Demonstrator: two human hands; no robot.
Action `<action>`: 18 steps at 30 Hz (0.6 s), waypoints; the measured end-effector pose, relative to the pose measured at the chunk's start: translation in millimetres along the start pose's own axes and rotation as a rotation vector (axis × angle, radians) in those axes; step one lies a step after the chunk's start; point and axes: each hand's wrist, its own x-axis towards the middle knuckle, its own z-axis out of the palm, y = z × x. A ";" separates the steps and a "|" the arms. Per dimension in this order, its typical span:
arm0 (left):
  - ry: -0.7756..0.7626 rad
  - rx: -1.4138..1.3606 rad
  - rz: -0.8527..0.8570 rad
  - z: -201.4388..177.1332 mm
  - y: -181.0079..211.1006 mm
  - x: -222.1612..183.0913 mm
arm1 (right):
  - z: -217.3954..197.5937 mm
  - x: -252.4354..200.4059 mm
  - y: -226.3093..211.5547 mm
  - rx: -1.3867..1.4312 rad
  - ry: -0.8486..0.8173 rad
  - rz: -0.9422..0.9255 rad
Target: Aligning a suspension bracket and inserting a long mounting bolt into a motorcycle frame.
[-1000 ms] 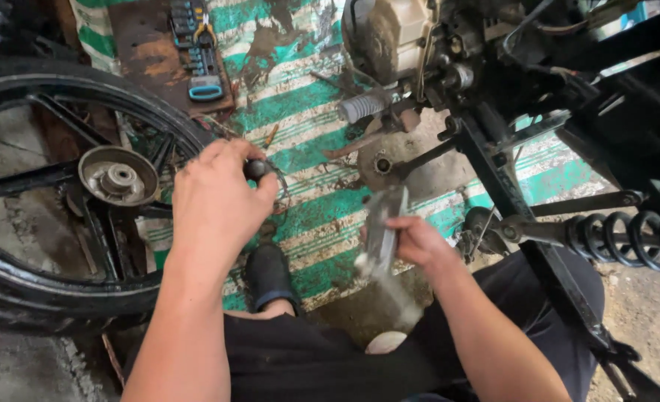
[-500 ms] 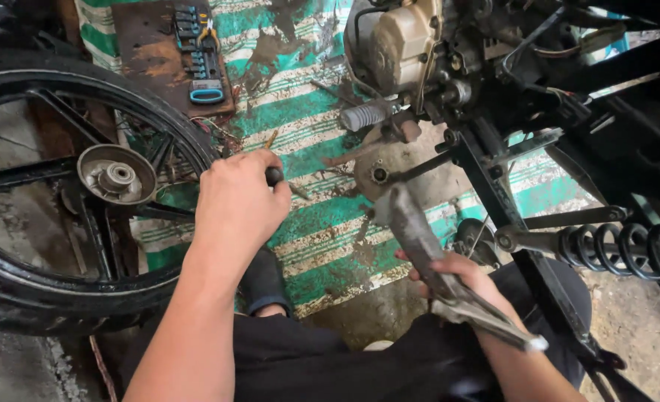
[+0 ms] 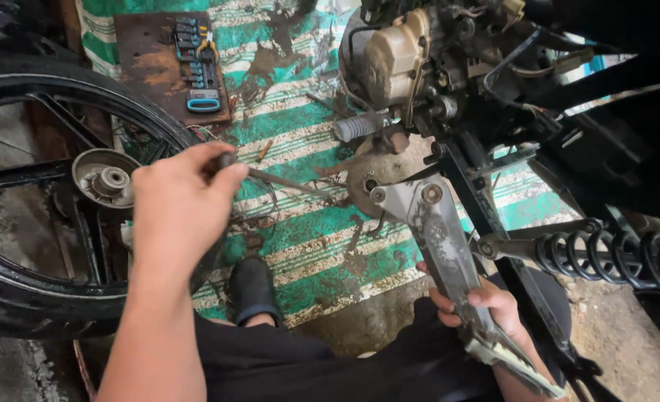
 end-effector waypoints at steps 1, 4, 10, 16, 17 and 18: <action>0.007 0.001 0.001 -1.4 -2.2 0.9 | 2.2 -0.3 -2.1 -0.002 -0.007 0.000; -0.024 -0.418 -0.148 -10.0 -9.5 -0.2 | 8.1 -1.1 1.9 0.020 0.029 0.021; -0.037 -0.849 -0.131 -15.7 -14.9 -3.1 | 12.0 0.9 5.1 -0.019 0.032 0.036; -0.111 -0.920 -0.098 -6.7 -13.9 -4.6 | 21.8 3.2 6.6 -0.008 0.037 0.007; -0.118 -0.939 -0.090 -5.8 -13.0 -4.5 | 24.6 3.5 6.1 -0.040 0.025 0.013; -0.124 -0.959 -0.082 -4.7 -12.3 -4.8 | 27.2 3.8 5.7 -0.072 0.013 0.021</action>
